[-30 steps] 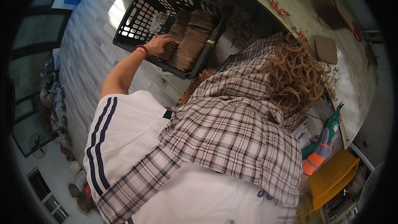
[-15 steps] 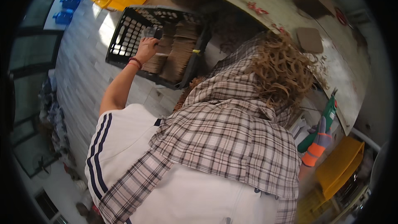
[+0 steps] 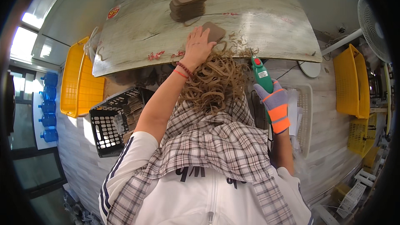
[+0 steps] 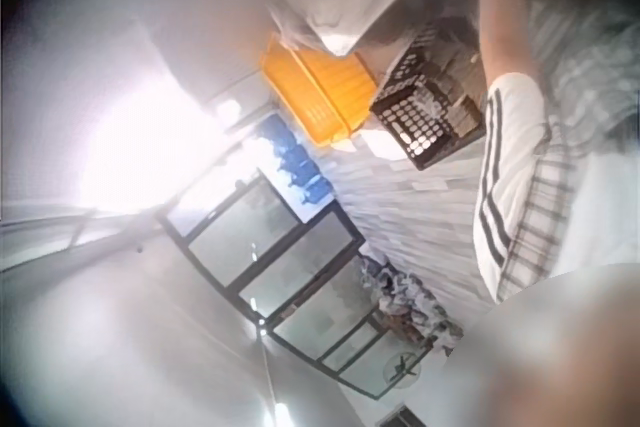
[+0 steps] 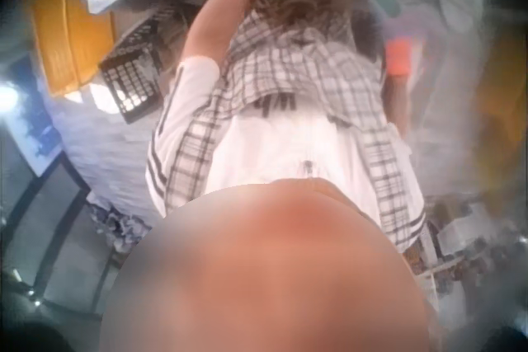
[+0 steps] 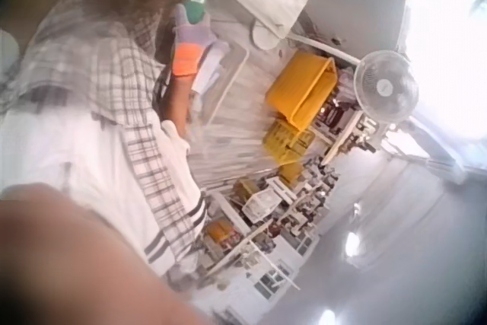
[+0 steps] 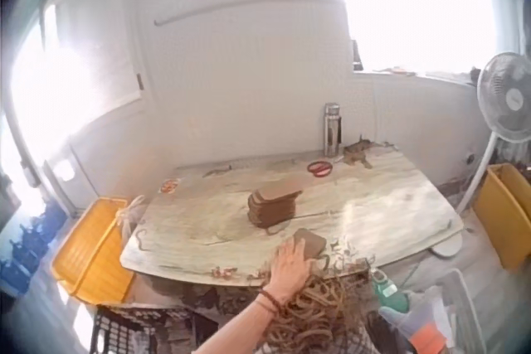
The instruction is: The person uses a handheld rotary tool to smooth the edges of small rectangular wooden pieces. They pick up each piece from a stack, run the tool along its edges, and place it back on the table. The process is repeated for multiple pieces.
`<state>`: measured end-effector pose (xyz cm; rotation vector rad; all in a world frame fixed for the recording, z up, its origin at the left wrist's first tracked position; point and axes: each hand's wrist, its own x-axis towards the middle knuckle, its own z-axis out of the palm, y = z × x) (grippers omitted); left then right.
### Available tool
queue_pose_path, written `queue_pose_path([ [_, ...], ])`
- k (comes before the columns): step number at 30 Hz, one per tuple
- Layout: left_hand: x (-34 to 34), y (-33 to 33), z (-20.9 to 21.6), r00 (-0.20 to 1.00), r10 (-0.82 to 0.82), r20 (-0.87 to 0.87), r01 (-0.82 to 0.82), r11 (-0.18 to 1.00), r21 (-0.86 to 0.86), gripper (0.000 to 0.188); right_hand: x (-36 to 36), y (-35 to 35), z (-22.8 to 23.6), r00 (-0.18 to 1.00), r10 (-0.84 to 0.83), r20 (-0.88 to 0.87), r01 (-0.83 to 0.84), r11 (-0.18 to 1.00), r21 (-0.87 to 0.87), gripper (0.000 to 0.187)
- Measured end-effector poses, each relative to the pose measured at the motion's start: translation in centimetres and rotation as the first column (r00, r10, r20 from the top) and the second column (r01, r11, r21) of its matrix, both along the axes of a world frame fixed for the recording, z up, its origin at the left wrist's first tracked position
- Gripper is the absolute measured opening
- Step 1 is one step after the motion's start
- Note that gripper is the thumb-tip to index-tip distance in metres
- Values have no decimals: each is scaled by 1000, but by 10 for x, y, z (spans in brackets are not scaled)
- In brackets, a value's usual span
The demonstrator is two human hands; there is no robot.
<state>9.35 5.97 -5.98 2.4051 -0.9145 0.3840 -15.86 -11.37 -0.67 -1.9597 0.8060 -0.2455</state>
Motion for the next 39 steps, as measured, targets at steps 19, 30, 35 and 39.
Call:
queue_pose_path([
  [19, 18, 16, 33, 929, 254, -268, -255, 966, 32, 71, 1, 4, 14, 990, 107, -88, -112, 992, -62, 58],
  [30, 8, 31, 32, 641, -506, -577, -610, 121, -783, 20, 32, 22, 28, 983, 181, -5, -181, 980, -85, 55],
  [35, -30, 19, 69, 569, -738, -364, -708, -214, -673, 26, 45, 33, 46, 973, 216, 75, -221, 974, 53, 49],
  [39, -39, 7, 74, 554, -792, -258, -695, -269, -667, 33, 48, 40, 58, 976, 191, 106, -215, 931, 297, 38],
])
